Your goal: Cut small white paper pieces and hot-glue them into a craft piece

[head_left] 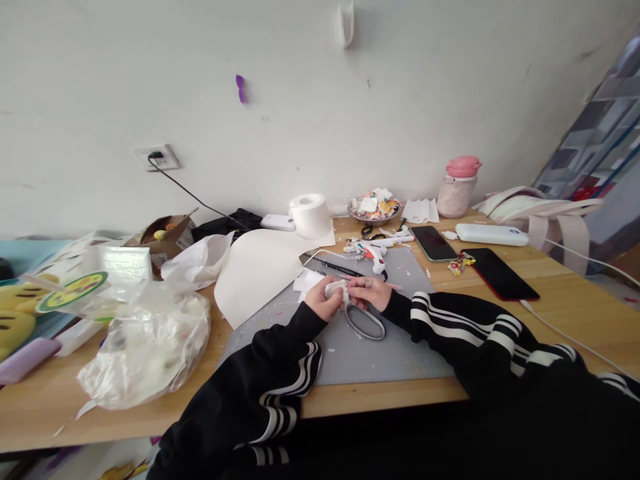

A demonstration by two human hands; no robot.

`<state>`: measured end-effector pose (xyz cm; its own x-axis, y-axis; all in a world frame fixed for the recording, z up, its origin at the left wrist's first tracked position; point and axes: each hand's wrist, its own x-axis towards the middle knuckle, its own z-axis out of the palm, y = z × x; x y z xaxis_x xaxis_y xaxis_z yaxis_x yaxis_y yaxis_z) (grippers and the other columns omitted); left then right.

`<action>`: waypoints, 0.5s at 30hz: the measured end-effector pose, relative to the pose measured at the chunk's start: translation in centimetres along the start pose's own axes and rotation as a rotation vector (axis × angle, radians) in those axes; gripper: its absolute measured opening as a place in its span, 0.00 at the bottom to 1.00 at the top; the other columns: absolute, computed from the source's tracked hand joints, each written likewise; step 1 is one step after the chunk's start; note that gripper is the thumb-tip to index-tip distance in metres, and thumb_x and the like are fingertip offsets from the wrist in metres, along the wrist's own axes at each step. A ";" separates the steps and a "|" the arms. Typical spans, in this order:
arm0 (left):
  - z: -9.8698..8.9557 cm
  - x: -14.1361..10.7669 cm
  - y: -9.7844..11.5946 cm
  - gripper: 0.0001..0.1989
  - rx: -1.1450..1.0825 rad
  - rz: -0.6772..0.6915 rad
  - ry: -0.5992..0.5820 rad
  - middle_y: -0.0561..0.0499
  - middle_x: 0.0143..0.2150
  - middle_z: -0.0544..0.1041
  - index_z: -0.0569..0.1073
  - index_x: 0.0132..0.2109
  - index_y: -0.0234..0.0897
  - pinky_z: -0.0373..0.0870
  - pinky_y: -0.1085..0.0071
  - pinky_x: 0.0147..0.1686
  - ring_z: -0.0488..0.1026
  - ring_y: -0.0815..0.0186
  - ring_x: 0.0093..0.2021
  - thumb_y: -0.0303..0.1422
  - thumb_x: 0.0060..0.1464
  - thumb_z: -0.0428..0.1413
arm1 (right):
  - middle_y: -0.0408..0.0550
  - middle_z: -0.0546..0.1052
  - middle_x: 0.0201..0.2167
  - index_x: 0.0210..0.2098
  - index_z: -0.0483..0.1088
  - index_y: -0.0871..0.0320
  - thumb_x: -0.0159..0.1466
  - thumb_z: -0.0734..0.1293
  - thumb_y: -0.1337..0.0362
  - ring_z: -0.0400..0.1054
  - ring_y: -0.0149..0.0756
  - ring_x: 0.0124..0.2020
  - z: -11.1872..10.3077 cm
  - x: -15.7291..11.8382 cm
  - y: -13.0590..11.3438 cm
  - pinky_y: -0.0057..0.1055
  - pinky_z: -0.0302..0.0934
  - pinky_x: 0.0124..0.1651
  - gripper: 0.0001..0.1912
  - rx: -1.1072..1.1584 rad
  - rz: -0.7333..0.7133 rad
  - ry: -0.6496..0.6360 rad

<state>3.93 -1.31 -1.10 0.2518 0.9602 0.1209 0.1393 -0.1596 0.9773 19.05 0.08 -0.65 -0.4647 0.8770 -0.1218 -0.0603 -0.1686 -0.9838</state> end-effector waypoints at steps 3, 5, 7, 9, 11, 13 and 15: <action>0.0 -0.2 0.3 0.18 -0.054 -0.012 0.001 0.61 0.12 0.63 0.60 0.28 0.38 0.49 0.79 0.10 0.56 0.77 0.10 0.47 0.43 0.55 | 0.37 0.66 0.11 0.24 0.64 0.60 0.43 0.68 0.56 0.56 0.23 0.11 0.0 0.0 0.0 0.21 0.49 0.15 0.15 0.025 0.005 0.003; -0.1 -0.3 0.4 0.17 -0.064 -0.016 0.012 0.61 0.13 0.64 0.61 0.29 0.37 0.50 0.80 0.10 0.56 0.78 0.10 0.46 0.44 0.55 | 0.37 0.66 0.12 0.25 0.64 0.60 0.43 0.67 0.55 0.57 0.23 0.11 -0.1 0.0 0.0 0.21 0.49 0.15 0.15 0.036 0.004 0.007; -0.1 -0.4 0.5 0.18 -0.066 -0.017 0.004 0.61 0.13 0.64 0.61 0.29 0.37 0.51 0.80 0.11 0.56 0.78 0.10 0.47 0.45 0.55 | 0.36 0.66 0.12 0.25 0.64 0.60 0.44 0.67 0.55 0.57 0.23 0.11 -0.1 0.1 0.1 0.21 0.49 0.14 0.15 0.040 -0.003 0.018; -0.1 -0.4 0.5 0.19 -0.069 -0.018 -0.025 0.61 0.12 0.63 0.60 0.28 0.37 0.50 0.79 0.10 0.55 0.77 0.10 0.49 0.43 0.55 | 0.35 0.66 0.12 0.26 0.64 0.60 0.44 0.68 0.56 0.56 0.23 0.11 0.0 0.1 0.2 0.21 0.49 0.14 0.15 0.037 -0.012 0.028; -0.1 -0.3 0.5 0.21 -0.073 -0.019 -0.053 0.61 0.12 0.63 0.60 0.28 0.37 0.50 0.79 0.10 0.56 0.77 0.09 0.51 0.42 0.55 | 0.35 0.66 0.11 0.26 0.64 0.60 0.43 0.69 0.57 0.56 0.22 0.11 0.0 0.1 0.2 0.21 0.49 0.15 0.16 0.030 -0.020 0.029; -0.1 -0.3 0.5 0.22 -0.080 -0.025 -0.060 0.61 0.12 0.63 0.60 0.28 0.37 0.50 0.79 0.10 0.56 0.77 0.09 0.52 0.41 0.55 | 0.34 0.66 0.11 0.26 0.64 0.60 0.42 0.71 0.57 0.56 0.22 0.11 0.0 0.1 0.2 0.21 0.49 0.15 0.17 0.019 -0.025 0.026; -0.1 -0.2 0.5 0.22 -0.090 -0.035 -0.062 0.61 0.12 0.63 0.60 0.28 0.37 0.50 0.78 0.10 0.56 0.77 0.09 0.52 0.40 0.55 | 0.34 0.65 0.10 0.26 0.64 0.60 0.41 0.71 0.56 0.56 0.22 0.11 0.0 0.0 0.2 0.21 0.49 0.15 0.18 0.008 -0.032 0.021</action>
<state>3.84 -1.58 -0.66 0.3072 0.9484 0.0786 0.0635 -0.1028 0.9927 19.00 0.09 -0.81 -0.4434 0.8914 -0.0934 -0.0821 -0.1442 -0.9861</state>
